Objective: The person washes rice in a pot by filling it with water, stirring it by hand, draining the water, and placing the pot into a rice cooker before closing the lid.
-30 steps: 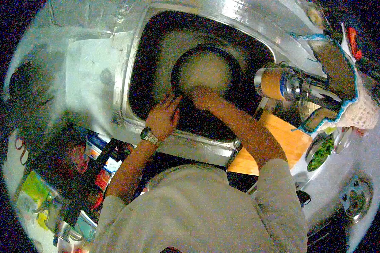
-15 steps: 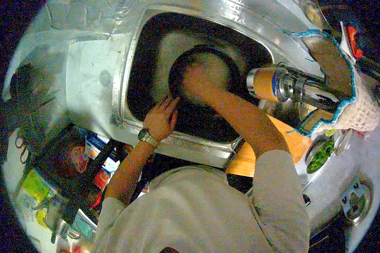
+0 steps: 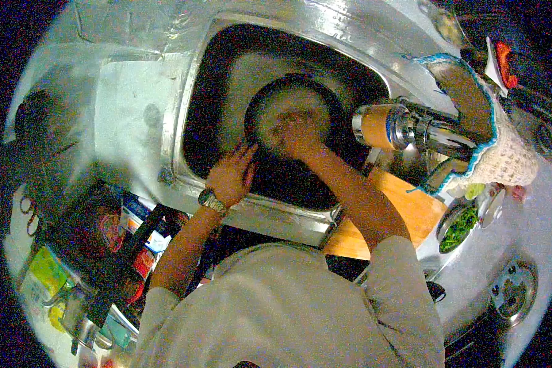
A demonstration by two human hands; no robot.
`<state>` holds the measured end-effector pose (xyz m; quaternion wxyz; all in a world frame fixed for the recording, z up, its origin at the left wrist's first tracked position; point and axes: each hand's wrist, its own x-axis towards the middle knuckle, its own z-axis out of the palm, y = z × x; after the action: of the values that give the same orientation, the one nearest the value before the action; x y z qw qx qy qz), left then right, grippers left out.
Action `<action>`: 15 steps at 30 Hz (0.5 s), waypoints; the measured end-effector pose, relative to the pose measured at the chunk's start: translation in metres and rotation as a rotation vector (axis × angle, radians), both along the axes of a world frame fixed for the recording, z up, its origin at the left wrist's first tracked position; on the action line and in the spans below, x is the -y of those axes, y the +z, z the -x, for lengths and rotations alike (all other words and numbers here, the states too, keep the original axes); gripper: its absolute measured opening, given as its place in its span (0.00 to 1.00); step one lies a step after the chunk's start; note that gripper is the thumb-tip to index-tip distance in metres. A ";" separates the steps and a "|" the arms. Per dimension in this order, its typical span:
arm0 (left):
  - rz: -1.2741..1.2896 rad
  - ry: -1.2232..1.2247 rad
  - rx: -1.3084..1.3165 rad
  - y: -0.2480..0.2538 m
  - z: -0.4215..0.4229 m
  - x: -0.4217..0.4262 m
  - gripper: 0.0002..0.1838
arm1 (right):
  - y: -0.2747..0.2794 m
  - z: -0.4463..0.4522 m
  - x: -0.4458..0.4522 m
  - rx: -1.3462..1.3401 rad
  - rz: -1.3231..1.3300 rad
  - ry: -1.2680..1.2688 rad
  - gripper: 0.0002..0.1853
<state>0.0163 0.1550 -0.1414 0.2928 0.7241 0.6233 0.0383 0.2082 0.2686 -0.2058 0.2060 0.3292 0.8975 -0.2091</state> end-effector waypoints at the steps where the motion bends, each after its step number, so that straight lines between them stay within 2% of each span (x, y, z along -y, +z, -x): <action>1: -0.019 -0.006 -0.007 0.001 0.001 -0.001 0.25 | 0.001 -0.009 0.001 -0.001 -0.001 0.000 0.26; 3: -0.005 0.000 -0.025 0.005 0.000 -0.003 0.25 | 0.004 -0.024 0.010 -0.012 -0.197 -0.239 0.27; 4: 0.019 0.002 -0.035 0.009 -0.002 -0.003 0.25 | 0.003 -0.026 0.020 -0.004 -0.194 -0.241 0.27; 6: 0.027 0.009 -0.018 0.009 -0.002 -0.004 0.25 | -0.003 -0.015 0.036 0.151 -0.076 -0.217 0.27; 7: 0.037 0.016 -0.008 0.008 -0.002 -0.004 0.25 | 0.035 0.006 0.023 0.125 0.108 -0.211 0.27; 8: 0.039 0.014 -0.008 0.009 -0.003 -0.002 0.25 | 0.025 0.007 0.023 0.125 0.111 -0.213 0.27; 10: -0.021 0.023 -0.024 0.008 -0.002 -0.003 0.25 | -0.016 0.009 0.007 -0.134 0.077 -0.009 0.28; 11: -0.023 0.018 -0.025 0.008 -0.003 -0.003 0.25 | -0.026 0.006 -0.004 -0.136 0.075 -0.013 0.28; 13: -0.038 0.006 -0.025 0.009 -0.003 -0.001 0.25 | -0.031 -0.003 -0.019 -0.176 0.087 -0.347 0.25; 14: -0.040 0.002 -0.021 0.008 -0.003 -0.001 0.25 | -0.033 -0.005 -0.013 -0.173 0.084 -0.351 0.25; 15: -0.031 0.001 -0.022 0.007 -0.003 -0.001 0.25 | -0.024 -0.003 -0.003 -0.078 -0.056 -0.433 0.23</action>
<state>0.0190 0.1559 -0.1341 0.2743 0.7288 0.6260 0.0401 0.2110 0.2716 -0.2300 0.1123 0.5114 0.8187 -0.2360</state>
